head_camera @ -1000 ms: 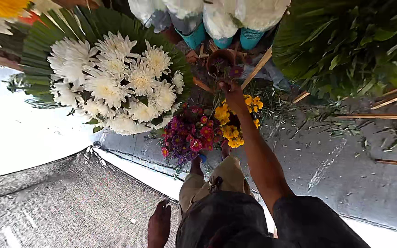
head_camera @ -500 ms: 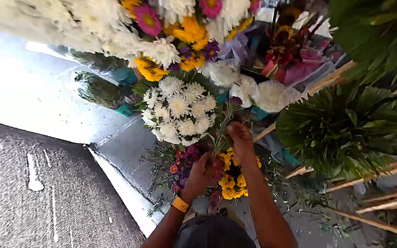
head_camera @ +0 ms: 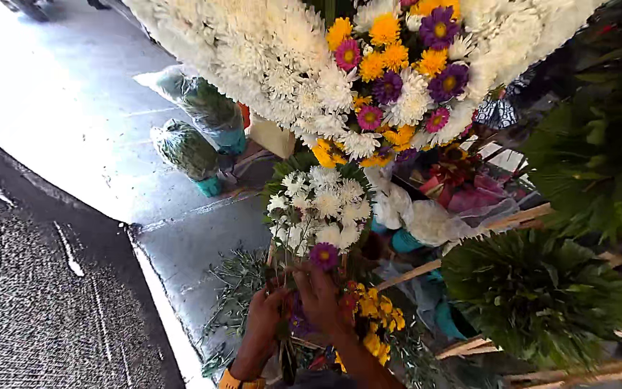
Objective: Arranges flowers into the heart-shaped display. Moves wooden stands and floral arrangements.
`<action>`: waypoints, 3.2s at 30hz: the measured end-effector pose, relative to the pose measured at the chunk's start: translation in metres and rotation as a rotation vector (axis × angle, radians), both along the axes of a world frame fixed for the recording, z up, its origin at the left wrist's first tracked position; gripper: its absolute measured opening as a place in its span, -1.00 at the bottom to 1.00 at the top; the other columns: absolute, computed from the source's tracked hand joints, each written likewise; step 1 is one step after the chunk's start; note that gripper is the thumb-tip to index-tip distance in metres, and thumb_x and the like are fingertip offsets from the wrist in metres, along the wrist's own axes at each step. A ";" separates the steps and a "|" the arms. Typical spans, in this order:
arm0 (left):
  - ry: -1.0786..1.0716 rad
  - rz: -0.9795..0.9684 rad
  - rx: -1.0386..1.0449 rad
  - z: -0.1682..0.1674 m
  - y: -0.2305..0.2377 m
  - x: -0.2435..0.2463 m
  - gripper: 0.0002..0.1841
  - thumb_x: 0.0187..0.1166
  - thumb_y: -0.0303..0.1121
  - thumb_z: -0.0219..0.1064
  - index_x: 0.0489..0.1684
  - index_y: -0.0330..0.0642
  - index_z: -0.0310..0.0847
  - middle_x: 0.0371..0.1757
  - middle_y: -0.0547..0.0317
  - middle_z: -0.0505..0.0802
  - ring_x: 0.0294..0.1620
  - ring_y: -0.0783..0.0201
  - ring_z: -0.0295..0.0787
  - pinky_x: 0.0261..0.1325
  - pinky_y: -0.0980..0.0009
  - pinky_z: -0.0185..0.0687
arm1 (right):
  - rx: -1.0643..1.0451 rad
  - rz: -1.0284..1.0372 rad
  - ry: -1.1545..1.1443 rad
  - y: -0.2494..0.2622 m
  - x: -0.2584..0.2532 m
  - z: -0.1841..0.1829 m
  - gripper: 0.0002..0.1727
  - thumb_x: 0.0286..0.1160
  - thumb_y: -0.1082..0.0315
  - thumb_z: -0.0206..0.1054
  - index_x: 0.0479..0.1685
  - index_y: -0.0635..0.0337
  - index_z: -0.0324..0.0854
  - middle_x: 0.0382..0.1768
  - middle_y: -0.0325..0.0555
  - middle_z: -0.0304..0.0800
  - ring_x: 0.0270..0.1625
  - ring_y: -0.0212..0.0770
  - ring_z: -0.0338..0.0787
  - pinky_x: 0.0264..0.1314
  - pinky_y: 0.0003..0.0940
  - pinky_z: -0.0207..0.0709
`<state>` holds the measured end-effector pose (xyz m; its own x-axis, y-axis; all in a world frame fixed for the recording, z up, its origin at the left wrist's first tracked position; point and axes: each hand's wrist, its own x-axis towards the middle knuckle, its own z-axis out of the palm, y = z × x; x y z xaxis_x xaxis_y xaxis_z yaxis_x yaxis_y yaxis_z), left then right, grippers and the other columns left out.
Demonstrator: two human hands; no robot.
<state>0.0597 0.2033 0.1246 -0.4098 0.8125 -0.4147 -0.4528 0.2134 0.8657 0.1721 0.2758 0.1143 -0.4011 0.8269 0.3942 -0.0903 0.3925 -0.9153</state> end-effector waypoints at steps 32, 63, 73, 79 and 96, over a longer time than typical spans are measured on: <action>0.580 -0.523 0.572 0.030 0.017 -0.153 -0.33 0.78 0.23 -0.06 0.34 -0.23 0.58 0.04 0.12 0.75 -0.24 0.42 0.67 -0.16 0.42 0.69 | -0.614 -0.168 0.416 -0.025 -0.121 0.094 -0.81 0.83 0.36 0.07 0.04 0.24 0.57 -0.11 0.10 0.83 -0.23 -0.11 0.90 -0.04 -0.17 0.85; 0.576 -0.448 0.642 0.038 0.062 -0.302 -0.95 0.66 -0.27 0.26 -0.16 0.07 0.61 -0.30 0.55 0.69 -0.50 0.61 0.56 -0.47 0.65 0.57 | 0.668 -1.113 -0.267 0.171 -0.057 0.168 -0.79 0.53 0.47 0.37 0.06 0.32 0.78 0.16 0.04 0.87 0.28 -0.12 0.83 0.38 -0.16 0.72; 0.515 -0.553 0.552 0.015 0.079 -0.329 -0.91 0.64 -0.27 0.25 -0.15 -0.03 0.61 -0.31 0.51 0.71 -0.47 0.62 0.59 -0.41 0.62 0.61 | 0.584 -1.416 -0.913 0.221 -0.071 0.194 -0.82 0.32 0.47 0.45 -0.11 0.20 0.83 -0.01 0.12 0.90 -0.19 0.19 0.90 -0.30 0.18 0.66; 0.466 -0.565 0.541 0.012 0.090 -0.340 -0.95 0.65 -0.30 0.24 -0.14 0.02 0.59 -0.33 0.57 0.70 -0.50 0.65 0.57 -0.44 0.65 0.59 | 0.500 -1.468 -0.888 0.223 -0.080 0.198 -0.75 0.21 0.41 0.54 -0.14 0.34 0.79 -0.03 0.21 0.88 -0.13 0.23 0.89 -0.19 0.20 0.65; 0.740 -0.495 0.630 0.017 0.091 -0.358 -0.44 0.66 -0.45 0.11 0.56 -0.64 0.10 -0.10 0.06 0.70 -0.22 0.55 0.64 -0.13 0.57 0.65 | 0.311 -1.341 -0.455 0.135 -0.128 0.165 -0.47 0.67 0.24 0.33 0.62 0.04 0.45 0.46 -0.02 0.59 -0.11 -0.20 0.82 -0.24 -0.27 0.75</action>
